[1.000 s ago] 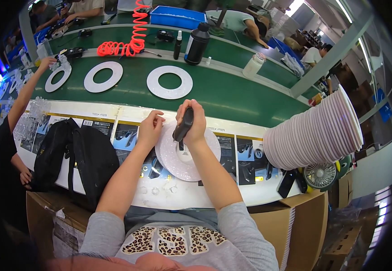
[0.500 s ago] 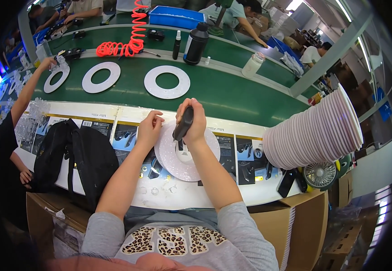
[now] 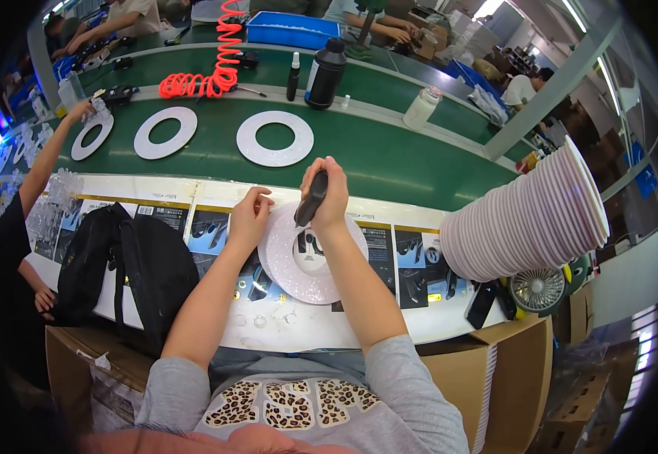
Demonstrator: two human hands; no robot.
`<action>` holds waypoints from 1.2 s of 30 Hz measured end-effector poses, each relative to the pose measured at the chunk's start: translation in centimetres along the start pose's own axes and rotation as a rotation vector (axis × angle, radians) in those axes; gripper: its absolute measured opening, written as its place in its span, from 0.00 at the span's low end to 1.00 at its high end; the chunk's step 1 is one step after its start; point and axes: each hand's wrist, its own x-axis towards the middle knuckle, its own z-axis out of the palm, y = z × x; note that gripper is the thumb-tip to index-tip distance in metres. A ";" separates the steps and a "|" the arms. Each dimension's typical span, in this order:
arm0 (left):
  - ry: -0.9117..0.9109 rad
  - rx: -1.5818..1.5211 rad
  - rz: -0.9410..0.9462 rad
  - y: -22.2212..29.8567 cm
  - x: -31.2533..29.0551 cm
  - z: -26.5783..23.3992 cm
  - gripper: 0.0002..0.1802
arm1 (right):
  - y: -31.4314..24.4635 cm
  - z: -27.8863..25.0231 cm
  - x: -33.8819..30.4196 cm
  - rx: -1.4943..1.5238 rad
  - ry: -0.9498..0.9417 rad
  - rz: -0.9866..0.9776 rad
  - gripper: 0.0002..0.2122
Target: Assembling circular LED light fixtures by applying adhesive and attaching electronic components on a production line.
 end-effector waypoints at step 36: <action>-0.785 0.610 0.414 11.5 -10.0 -1.8 0.30 | -3.7 -8.1 0.5 0.745 0.645 0.107 0.15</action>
